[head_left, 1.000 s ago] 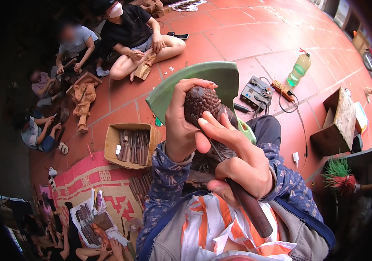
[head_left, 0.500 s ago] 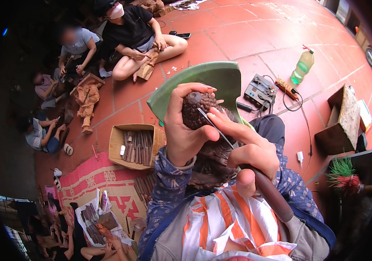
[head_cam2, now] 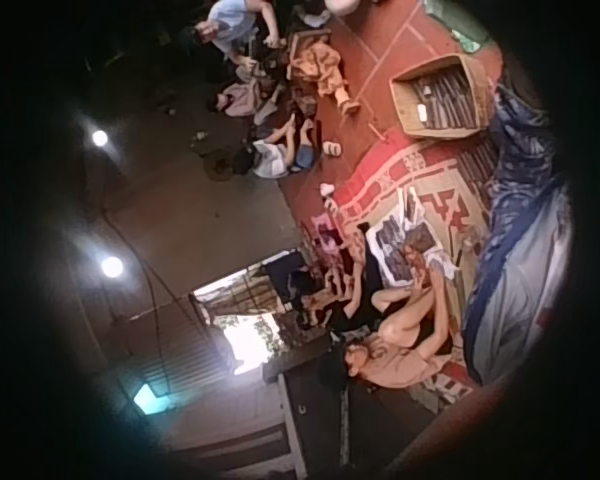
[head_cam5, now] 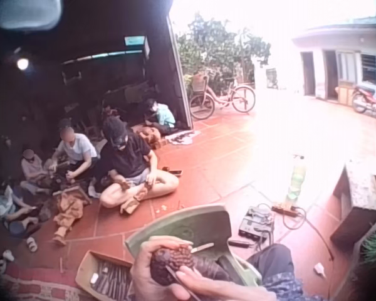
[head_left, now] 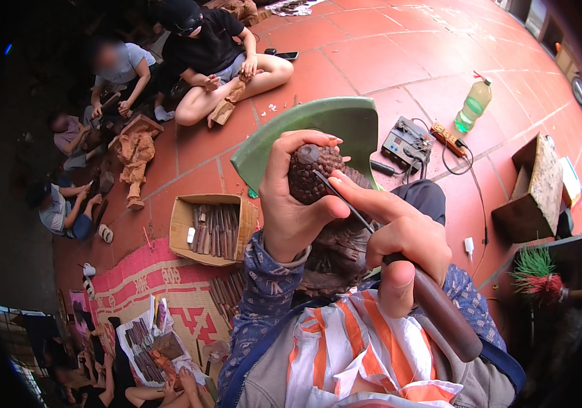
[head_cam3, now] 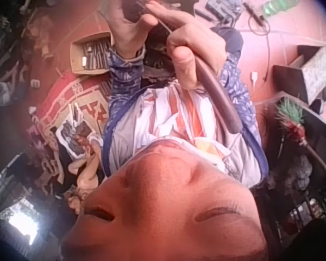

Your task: The person carves a dark, textured wooden object using a small chisel. They hold the object in one hand and carefully chip away at its surface with the tool in the other hand.

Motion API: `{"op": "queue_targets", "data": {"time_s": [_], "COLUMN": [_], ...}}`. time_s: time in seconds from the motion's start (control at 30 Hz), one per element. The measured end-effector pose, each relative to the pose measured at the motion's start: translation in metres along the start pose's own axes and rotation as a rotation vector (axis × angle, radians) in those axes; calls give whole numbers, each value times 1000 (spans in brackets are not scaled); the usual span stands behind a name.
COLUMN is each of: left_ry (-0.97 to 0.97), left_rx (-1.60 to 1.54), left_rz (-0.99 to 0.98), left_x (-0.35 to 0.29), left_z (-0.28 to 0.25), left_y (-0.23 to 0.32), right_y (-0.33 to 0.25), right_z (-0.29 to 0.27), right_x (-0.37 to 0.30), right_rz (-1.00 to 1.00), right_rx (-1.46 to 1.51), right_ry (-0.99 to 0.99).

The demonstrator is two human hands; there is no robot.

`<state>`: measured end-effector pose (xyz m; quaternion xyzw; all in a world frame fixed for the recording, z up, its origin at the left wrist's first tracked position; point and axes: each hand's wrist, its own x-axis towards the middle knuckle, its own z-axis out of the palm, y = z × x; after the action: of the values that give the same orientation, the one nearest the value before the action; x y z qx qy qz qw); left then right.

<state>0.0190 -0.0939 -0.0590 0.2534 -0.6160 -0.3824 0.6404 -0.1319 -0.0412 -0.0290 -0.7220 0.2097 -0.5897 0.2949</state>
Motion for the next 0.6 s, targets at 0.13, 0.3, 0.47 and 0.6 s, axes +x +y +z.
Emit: {"op": "queue_targets", "data": {"time_s": [0.13, 0.3, 0.47, 0.6], "left_ry": [-1, -8, -18, 17], "left_rx": [23, 35, 59, 28], "left_rz": [14, 33, 32, -15], "left_x": [-1, 0, 0, 0], "left_z": [-1, -2, 0, 2], "left_y": [-2, -1, 3, 6], "right_y": [8, 9, 15, 16], "right_z": [2, 7, 12, 10], "right_x": [-3, -5, -4, -4], "right_rz": [-69, -97, -203, -261], "right_rx": [7, -25, -124, -215], "right_ry": [-16, -21, -7, -91]}}
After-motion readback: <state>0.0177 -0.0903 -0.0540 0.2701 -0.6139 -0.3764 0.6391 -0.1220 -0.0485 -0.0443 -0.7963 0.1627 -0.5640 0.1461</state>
